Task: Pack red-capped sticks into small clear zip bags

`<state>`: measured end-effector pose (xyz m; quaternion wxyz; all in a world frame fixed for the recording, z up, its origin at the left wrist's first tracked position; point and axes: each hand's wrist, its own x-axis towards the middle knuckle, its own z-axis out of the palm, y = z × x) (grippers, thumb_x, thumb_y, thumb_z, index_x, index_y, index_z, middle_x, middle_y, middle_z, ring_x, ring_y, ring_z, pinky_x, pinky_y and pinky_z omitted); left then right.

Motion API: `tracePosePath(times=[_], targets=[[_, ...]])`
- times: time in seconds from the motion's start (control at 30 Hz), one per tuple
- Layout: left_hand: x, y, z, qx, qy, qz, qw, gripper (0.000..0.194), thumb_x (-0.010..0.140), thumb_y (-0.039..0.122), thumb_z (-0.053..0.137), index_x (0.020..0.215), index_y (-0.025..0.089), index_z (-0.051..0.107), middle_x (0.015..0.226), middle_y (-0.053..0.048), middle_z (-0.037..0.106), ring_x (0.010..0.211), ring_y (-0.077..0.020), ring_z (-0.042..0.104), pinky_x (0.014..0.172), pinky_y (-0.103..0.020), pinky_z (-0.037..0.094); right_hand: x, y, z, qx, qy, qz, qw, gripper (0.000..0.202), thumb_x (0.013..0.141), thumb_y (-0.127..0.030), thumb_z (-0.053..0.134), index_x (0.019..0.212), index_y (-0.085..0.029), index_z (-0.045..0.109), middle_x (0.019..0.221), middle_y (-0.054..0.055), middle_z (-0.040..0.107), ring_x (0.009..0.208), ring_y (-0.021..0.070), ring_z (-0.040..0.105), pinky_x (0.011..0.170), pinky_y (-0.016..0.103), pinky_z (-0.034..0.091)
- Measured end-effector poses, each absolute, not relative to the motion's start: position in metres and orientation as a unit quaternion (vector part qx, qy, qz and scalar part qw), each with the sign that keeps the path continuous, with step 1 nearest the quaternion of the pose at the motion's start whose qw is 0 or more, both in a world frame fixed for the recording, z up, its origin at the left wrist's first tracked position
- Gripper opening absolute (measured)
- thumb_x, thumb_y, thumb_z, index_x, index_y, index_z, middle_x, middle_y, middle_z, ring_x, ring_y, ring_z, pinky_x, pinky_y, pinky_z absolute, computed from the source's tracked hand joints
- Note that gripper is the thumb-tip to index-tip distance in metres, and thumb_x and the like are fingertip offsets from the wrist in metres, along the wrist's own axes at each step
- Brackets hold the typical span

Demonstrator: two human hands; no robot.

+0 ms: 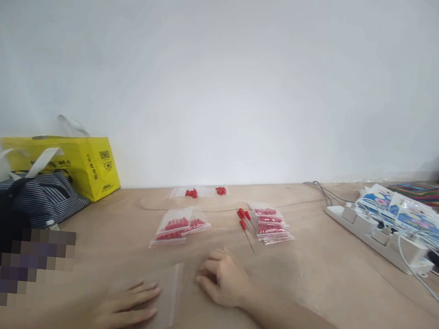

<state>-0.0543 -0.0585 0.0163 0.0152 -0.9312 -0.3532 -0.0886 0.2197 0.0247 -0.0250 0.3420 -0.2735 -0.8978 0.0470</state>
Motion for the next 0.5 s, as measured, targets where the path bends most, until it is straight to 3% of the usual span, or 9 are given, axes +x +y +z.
tracePosePath(times=[0.1,0.23,0.5], targets=[[-0.02,-0.036,0.011,-0.921,-0.345,-0.177,-0.039,0.044,0.074,0.023,0.061,0.115,0.034,0.05,0.125,-0.003,0.047,0.111,-0.0256,0.048,0.085,-0.039,0.048,0.211,0.03,-0.026,-0.309,-0.881,0.106,0.342,0.008,0.076,-0.019,0.053,0.07,-0.018,0.058,0.068,-0.001,0.055,0.065,0.0107,0.051,0.061,0.021,0.038],[0.007,-0.009,0.002,-0.896,-0.396,-0.183,-0.086,0.042,0.069,0.021,0.063,0.11,0.02,0.051,0.132,-0.014,0.037,0.113,-0.0267,0.045,0.087,-0.039,0.046,0.225,0.039,-0.024,-0.31,-0.877,0.128,0.345,0.017,0.08,-0.019,0.048,0.066,-0.016,0.057,0.072,0.001,0.054,0.071,0.0115,0.051,0.065,0.022,0.04],[0.017,-0.004,0.005,-0.872,-0.438,-0.149,-0.16,0.047,0.077,0.03,0.052,0.122,0.021,0.039,0.129,-0.008,0.043,0.119,-0.025,0.037,0.102,-0.045,0.028,0.248,0.037,-0.018,-0.203,-0.927,0.15,0.277,0.035,0.075,-0.044,0.052,0.091,-0.015,0.061,0.092,0.008,0.058,0.086,0.0187,0.051,0.079,0.034,0.037]])
